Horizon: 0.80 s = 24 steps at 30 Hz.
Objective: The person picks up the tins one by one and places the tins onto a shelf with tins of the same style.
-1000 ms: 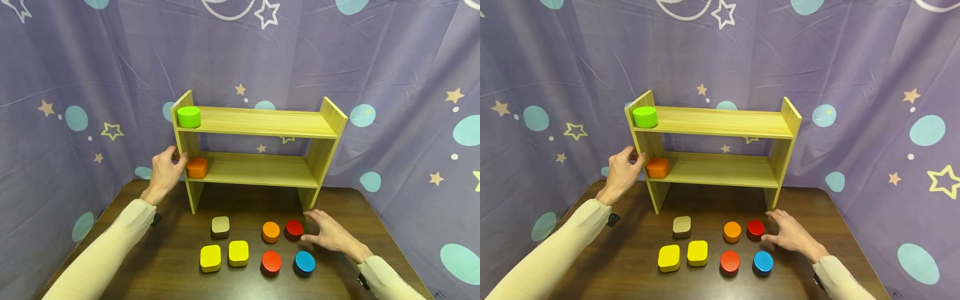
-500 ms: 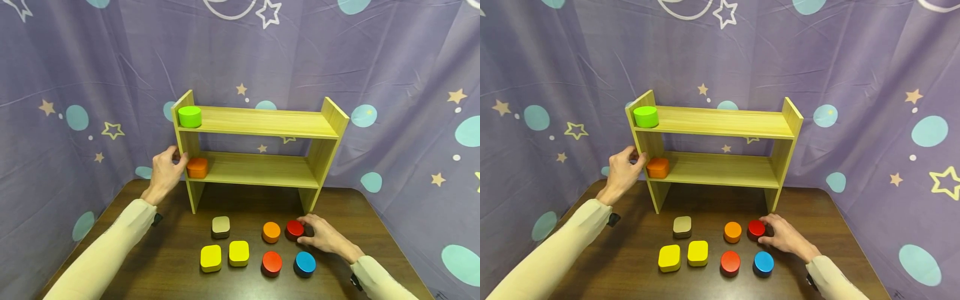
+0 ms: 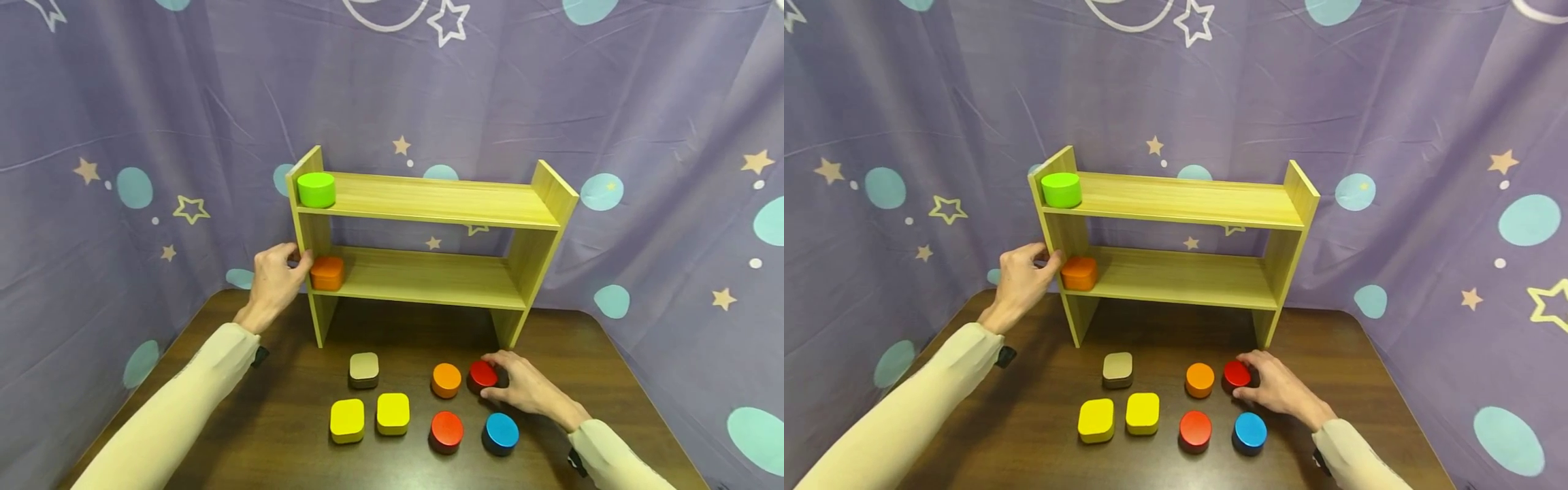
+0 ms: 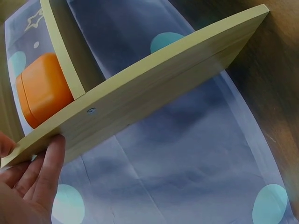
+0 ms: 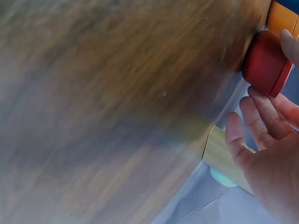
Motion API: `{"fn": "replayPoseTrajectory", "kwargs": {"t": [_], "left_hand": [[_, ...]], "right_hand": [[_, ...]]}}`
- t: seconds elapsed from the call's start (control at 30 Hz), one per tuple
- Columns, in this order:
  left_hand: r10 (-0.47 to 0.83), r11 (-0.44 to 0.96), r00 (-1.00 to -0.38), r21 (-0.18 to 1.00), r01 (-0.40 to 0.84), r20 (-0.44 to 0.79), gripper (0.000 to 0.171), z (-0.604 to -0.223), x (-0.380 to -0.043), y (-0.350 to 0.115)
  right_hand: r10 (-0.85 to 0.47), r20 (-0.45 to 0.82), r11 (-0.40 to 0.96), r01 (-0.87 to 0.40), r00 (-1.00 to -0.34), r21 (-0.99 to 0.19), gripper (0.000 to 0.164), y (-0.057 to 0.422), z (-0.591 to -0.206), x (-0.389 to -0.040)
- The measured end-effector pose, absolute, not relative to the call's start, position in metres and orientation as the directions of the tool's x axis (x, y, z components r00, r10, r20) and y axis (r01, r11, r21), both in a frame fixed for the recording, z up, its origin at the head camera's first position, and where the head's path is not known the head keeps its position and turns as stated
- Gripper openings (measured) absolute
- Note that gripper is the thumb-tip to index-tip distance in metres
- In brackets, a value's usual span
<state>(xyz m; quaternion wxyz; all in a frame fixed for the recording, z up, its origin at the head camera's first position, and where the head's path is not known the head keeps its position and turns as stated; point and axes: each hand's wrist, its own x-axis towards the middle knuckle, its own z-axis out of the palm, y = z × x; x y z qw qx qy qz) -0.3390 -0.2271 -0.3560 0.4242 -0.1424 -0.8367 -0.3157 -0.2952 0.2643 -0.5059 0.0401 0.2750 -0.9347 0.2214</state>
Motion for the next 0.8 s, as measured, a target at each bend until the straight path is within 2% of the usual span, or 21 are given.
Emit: {"fn": "replayPoseTrajectory", "kwargs": {"t": [0.57,0.8], "left_hand": [[-0.013,0.779,-0.578,0.371,0.506,0.816,0.023,-0.353,-0.339,-0.226],[-0.012,0.775,-0.602,0.388,0.499,0.799,0.021,-0.353,-0.338,-0.226]], "right_hand": [[-0.448,0.231,0.75,-0.504,-0.863,-0.428,0.054,0.262,-0.5,-0.296],[-0.431,0.232,0.749,-0.489,-0.872,-0.447,0.054,0.262,-0.488,-0.293]]}}
